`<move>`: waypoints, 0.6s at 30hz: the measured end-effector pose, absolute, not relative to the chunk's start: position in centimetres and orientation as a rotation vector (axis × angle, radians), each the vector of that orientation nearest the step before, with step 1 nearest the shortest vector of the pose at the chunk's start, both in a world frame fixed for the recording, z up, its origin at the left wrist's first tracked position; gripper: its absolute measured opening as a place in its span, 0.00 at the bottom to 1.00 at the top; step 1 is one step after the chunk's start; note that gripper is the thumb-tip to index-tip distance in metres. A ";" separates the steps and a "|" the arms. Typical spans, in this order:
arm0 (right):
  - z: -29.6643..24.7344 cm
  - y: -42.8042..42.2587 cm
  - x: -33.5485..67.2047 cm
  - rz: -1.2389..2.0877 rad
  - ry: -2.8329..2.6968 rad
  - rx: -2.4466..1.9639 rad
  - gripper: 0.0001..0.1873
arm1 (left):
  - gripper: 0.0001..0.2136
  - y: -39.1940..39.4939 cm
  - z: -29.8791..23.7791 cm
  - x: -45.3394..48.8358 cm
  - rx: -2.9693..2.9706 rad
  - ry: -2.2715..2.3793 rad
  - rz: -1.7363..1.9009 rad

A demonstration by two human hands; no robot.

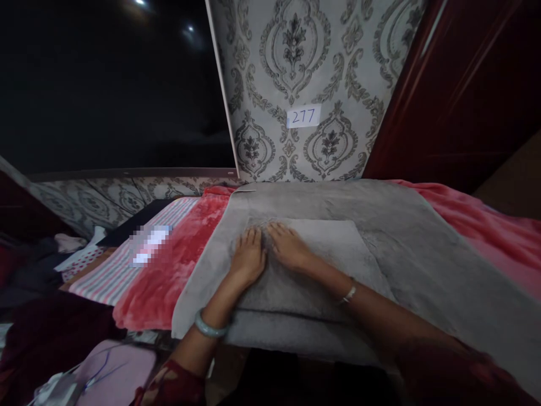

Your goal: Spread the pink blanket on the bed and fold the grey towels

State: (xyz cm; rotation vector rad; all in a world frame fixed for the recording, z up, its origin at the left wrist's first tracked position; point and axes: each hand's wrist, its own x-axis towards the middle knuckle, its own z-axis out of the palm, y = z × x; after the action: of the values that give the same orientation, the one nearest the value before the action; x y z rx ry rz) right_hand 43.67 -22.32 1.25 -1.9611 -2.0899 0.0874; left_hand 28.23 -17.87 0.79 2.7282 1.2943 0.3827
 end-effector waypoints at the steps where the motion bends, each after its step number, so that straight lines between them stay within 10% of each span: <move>1: 0.8 -21.6 42.7 0.079 -2.114 -1.976 0.34 | 0.28 -18.3 0.5 28.4 2.755 1.336 0.305; 18: -3.8 -31.3 57.7 0.032 -1.561 -2.600 0.36 | 0.28 -18.8 -0.7 28.3 2.868 1.366 0.111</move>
State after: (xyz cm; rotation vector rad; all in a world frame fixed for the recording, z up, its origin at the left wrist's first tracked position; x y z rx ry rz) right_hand 57.66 -31.30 -3.84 -2.5995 -1.5613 0.0318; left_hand 28.27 -18.82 -0.73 2.8678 1.3657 0.1107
